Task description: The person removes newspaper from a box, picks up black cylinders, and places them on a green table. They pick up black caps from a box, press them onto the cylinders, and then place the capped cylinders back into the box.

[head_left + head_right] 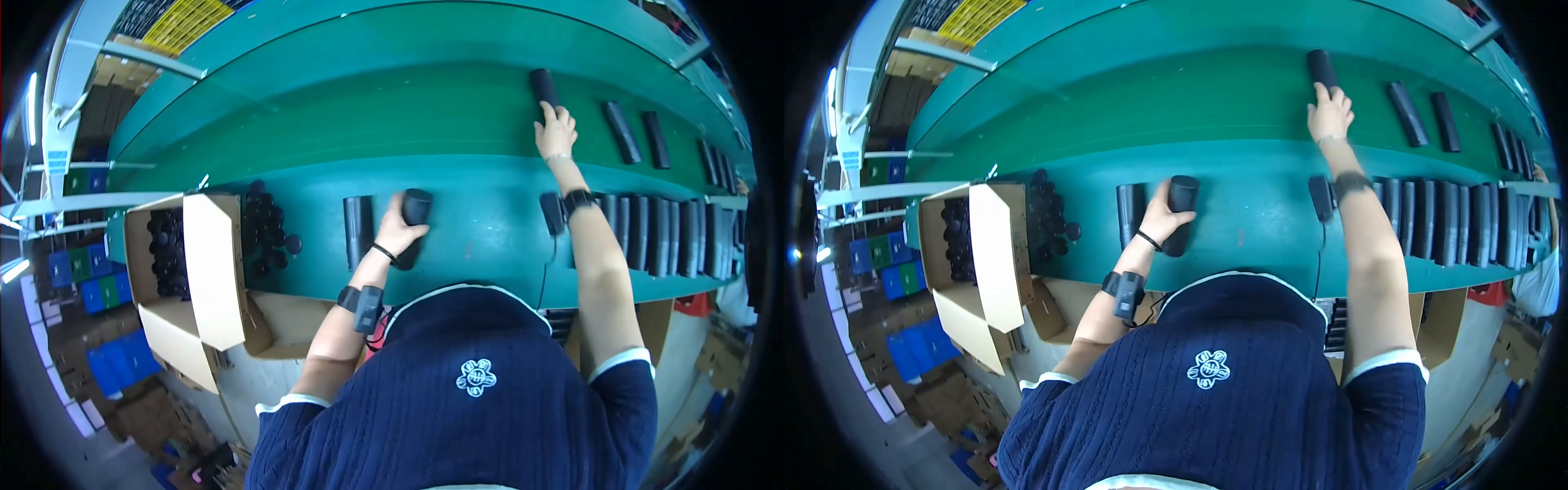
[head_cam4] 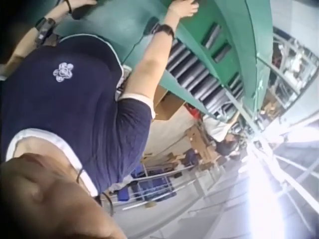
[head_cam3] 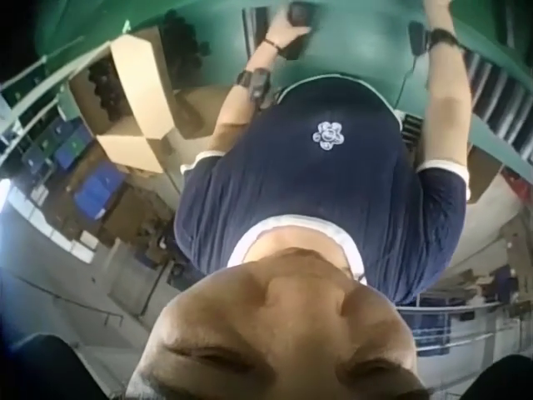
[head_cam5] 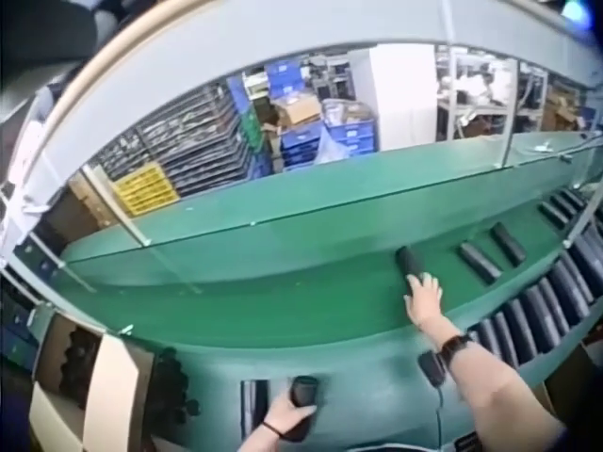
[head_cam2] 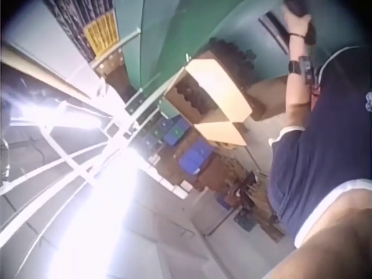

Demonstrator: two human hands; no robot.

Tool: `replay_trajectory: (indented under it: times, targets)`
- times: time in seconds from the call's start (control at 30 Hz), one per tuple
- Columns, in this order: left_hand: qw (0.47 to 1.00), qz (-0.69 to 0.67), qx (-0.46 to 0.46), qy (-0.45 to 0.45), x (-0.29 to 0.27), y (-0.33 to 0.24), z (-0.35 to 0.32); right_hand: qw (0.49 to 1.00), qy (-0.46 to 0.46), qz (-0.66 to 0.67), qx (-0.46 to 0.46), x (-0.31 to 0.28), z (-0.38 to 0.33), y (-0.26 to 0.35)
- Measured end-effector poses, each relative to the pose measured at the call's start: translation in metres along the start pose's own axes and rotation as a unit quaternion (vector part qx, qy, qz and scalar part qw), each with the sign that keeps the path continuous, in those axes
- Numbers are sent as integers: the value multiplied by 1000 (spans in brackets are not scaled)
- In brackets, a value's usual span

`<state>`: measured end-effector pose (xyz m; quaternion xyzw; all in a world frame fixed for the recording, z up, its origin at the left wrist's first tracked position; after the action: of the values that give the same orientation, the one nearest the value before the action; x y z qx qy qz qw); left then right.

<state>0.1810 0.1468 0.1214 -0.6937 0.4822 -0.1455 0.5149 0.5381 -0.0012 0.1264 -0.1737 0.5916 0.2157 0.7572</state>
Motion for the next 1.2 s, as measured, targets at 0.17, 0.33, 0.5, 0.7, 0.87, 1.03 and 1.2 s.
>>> replay_trajectory:
  times: [0.17,0.33,0.5,0.7,0.87,1.03,1.2]
  targets:
    - [961,-198,116,155,32,-37,-25,615,466,636,-12,-62,-137,98]
    - [934,-265,162,174,48,-21,-34,649,406,643,-33,-83,-186,108]
    - [937,-175,266,145,51,-17,-36,648,370,665,-23,-78,-203,101]
    - [776,-600,64,185,41,-31,-21,783,276,543,-127,-77,-189,98]
    - [940,-298,162,-49,-2,1,16,720,331,591,-150,-28,-186,123]
    - [915,261,119,-285,-94,88,14,938,130,322,6,7,-58,114]
    - [1000,10,17,-1,-72,56,34,964,-106,14,244,25,-26,99]
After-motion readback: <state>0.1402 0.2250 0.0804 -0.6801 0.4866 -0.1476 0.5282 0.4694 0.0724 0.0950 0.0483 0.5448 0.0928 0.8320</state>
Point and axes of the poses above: each hand's wrist, its own z-axis towards the middle knuckle, its own x-axis out of the palm, y = z × x, the point moved 4 cm from there along z, towards the middle knuckle, and after that the axes turned 14 degrees about -z, right-handed, at the moved point
